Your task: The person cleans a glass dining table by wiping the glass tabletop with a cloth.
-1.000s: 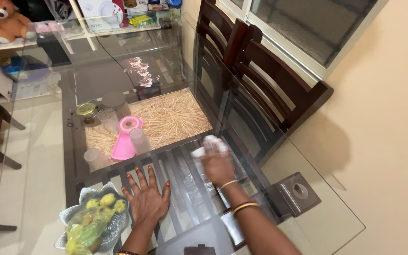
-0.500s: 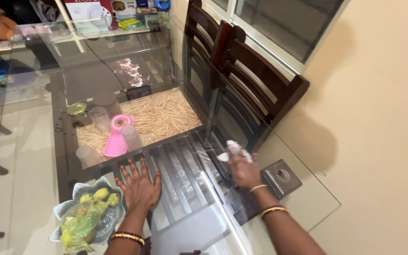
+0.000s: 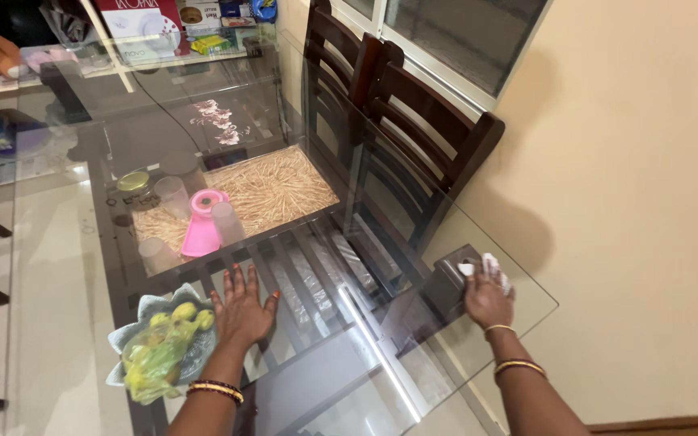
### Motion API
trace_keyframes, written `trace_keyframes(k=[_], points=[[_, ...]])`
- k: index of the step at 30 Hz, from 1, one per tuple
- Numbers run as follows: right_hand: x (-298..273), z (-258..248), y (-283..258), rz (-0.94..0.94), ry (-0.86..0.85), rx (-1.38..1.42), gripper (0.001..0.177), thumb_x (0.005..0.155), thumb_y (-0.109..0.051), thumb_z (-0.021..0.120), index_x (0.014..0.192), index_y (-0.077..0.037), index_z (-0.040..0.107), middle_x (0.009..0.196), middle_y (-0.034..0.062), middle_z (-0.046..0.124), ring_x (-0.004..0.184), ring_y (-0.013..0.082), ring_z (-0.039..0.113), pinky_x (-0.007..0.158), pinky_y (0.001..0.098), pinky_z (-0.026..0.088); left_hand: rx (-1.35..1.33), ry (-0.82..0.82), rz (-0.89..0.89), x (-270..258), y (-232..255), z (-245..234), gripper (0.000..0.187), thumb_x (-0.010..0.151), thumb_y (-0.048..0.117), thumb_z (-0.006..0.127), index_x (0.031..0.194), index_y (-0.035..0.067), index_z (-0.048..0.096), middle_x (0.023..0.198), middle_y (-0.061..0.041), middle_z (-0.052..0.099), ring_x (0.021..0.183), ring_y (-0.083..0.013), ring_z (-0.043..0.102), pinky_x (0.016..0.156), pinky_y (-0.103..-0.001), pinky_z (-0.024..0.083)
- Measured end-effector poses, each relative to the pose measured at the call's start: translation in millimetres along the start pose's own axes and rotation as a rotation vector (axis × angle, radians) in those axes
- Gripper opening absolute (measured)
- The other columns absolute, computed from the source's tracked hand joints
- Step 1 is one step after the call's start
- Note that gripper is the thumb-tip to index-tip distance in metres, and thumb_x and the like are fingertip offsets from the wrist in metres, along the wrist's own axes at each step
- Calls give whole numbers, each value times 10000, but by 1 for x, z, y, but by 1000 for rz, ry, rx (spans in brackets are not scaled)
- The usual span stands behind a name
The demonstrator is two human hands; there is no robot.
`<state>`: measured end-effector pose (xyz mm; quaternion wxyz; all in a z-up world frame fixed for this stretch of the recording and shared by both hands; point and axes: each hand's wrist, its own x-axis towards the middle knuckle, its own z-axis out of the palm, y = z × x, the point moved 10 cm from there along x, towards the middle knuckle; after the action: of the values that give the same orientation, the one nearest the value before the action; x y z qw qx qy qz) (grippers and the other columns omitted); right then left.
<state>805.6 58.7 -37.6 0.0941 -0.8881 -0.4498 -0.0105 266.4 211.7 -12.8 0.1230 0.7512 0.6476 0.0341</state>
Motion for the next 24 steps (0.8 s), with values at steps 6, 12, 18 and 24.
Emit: trace_keyframes(k=[6, 12, 18, 24], points=[[-67, 2, -132, -263, 36, 27, 596, 1051, -447, 339, 1588, -188, 328, 1711, 42, 203, 1577, 298, 190, 1229, 608, 181, 1, -15, 78, -56, 13, -10, 838, 975, 591, 425, 1629, 151, 139, 1712, -107, 66, 1587, -286, 40, 1241, -560, 44], [-157, -10, -273, -376, -201, 110, 614, 1033, -400, 329, 1605, -185, 271, 1696, 18, 149, 1557, 257, 140, 1234, 577, 78, -32, -91, 147, -114, 7, -21, 859, 962, 600, 471, 1627, 169, 140, 1713, -111, 65, 1582, -269, 46, 1258, -479, 64], [-234, -31, -334, -513, -257, 134, 573, 1045, -377, 351, 1576, -161, 336, 1694, 30, 209, 1569, 263, 156, 1254, 543, 80, -55, -67, 215, -148, -5, -21, 845, 961, 586, 487, 1618, 163, 164, 1706, -114, 90, 1576, -272, 55, 1257, -482, 65], [-296, -50, -345, -631, -258, 194, 554, 1043, -347, 372, 1558, -142, 379, 1669, 59, 272, 1548, 286, 209, 1247, 553, 88, -65, -34, 255, -175, -15, -23, 843, 956, 583, 488, 1617, 168, 171, 1697, -113, 102, 1571, -278, 47, 1249, -497, 55]])
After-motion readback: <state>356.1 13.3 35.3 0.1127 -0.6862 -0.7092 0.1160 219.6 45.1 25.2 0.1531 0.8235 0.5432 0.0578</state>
